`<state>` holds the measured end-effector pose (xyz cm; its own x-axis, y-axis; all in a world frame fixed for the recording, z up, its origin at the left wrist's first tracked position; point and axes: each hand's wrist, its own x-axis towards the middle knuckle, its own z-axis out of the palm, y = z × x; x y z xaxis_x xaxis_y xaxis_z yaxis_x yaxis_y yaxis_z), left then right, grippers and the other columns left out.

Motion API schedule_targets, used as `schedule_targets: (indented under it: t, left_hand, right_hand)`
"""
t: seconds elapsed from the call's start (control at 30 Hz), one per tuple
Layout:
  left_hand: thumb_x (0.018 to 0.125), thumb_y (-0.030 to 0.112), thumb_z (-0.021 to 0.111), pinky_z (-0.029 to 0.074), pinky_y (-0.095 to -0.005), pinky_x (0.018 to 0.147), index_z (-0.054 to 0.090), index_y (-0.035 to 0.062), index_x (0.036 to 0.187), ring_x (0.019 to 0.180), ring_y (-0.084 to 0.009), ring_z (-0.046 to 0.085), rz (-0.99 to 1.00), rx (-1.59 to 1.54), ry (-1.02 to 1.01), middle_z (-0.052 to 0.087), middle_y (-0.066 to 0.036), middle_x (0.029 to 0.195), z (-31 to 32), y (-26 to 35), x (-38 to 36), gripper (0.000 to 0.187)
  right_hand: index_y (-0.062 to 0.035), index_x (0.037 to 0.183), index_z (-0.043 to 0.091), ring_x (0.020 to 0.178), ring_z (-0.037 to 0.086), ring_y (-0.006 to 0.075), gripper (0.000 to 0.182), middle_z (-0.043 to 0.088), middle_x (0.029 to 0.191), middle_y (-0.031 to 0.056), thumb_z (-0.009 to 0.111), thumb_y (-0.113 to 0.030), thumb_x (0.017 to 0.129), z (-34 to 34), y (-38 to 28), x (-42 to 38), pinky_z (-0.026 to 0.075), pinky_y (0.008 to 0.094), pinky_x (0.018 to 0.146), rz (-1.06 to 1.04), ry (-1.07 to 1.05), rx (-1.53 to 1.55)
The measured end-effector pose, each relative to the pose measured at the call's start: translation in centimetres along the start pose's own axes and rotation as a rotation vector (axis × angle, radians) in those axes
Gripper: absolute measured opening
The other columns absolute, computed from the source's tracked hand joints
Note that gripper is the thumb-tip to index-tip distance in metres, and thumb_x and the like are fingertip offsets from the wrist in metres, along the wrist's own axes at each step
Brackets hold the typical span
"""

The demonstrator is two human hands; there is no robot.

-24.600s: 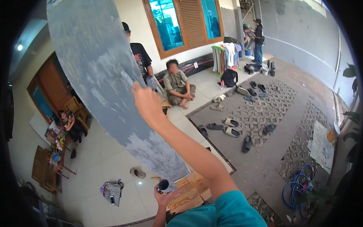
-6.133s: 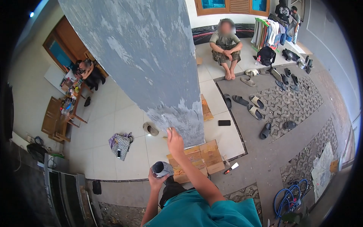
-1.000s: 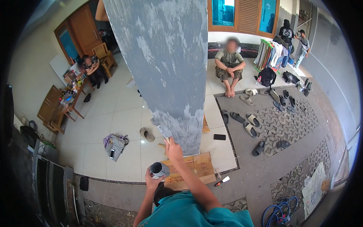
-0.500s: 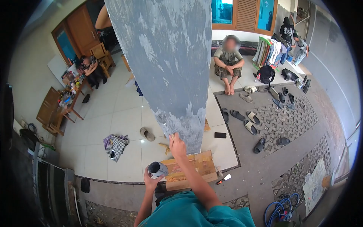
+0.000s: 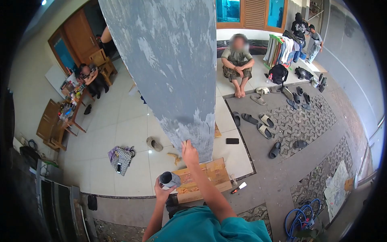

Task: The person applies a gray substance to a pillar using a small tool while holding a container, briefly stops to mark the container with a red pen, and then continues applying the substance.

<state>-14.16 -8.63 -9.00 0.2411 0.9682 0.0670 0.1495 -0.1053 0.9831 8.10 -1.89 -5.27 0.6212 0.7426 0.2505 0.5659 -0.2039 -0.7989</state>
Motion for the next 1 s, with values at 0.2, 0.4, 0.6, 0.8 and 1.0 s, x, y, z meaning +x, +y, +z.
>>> schedule_targets:
  t: [0.2, 0.4, 0.6, 0.8, 1.0]
  left_hand:
    - [0.059, 0.012, 0.09, 0.05, -0.0349, 0.089, 0.049, 0.0007, 0.124, 0.104, -0.0205, 0.063, 0.027, 0.006, 0.0, 0.063, -0.01, 0.11, 0.6, -0.7, 0.5, 0.077]
    - [0.058, 0.014, 0.091, 0.049, -0.0357, 0.088, 0.05, 0.0012, 0.123, 0.104, -0.0195, 0.063, -0.008, -0.016, 0.01, 0.064, -0.009, 0.11, 1.2, -1.4, -0.8, 0.078]
    - [0.058, 0.013, 0.091, 0.05, -0.0372, 0.088, 0.05, 0.0015, 0.123, 0.103, -0.0207, 0.064, 0.017, 0.008, 0.035, 0.064, -0.009, 0.111, 0.9, -1.3, -1.0, 0.078]
    - [0.058, 0.01, 0.091, 0.051, -0.0385, 0.092, 0.05, -0.0003, 0.124, 0.104, -0.0223, 0.063, 0.028, -0.042, 0.063, 0.061, -0.012, 0.114, 2.2, 0.4, -0.7, 0.079]
    - [0.058, 0.011, 0.091, 0.052, -0.0364, 0.089, 0.05, -0.0001, 0.124, 0.105, -0.0214, 0.063, 0.081, 0.053, 0.042, 0.063, -0.012, 0.113, 1.7, 0.6, 0.2, 0.078]
  right_hand:
    - [-0.0019, 0.103, 0.052, 0.074, 0.059, 0.0536, 0.032, 0.062, 0.074, 0.0312, 0.051, -0.034, 0.098, -0.6, 1.1, -2.0, 0.047, 0.0597, 0.061, 0.205, -0.108, -0.062]
    - [-0.0021, 0.105, 0.053, 0.076, 0.06, 0.053, 0.034, 0.063, 0.075, 0.0306, 0.05, -0.036, 0.098, -1.8, -0.2, -1.5, 0.047, 0.0599, 0.063, -0.027, -0.017, 0.069]
    - [-0.0047, 0.108, 0.051, 0.077, 0.061, 0.0521, 0.035, 0.064, 0.077, 0.0292, 0.047, -0.039, 0.099, -1.8, 3.2, -0.9, 0.049, 0.0596, 0.066, 0.216, -0.176, -0.115]
    - [-0.0044, 0.106, 0.052, 0.079, 0.062, 0.0519, 0.036, 0.064, 0.079, 0.0303, 0.046, -0.039, 0.099, -2.2, 3.9, -1.4, 0.049, 0.0595, 0.068, 0.094, -0.122, -0.064]
    - [-0.0043, 0.105, 0.053, 0.078, 0.062, 0.0511, 0.036, 0.063, 0.077, 0.0306, 0.047, -0.039, 0.099, -1.5, 4.3, -1.6, 0.049, 0.0593, 0.066, 0.175, -0.173, -0.115]
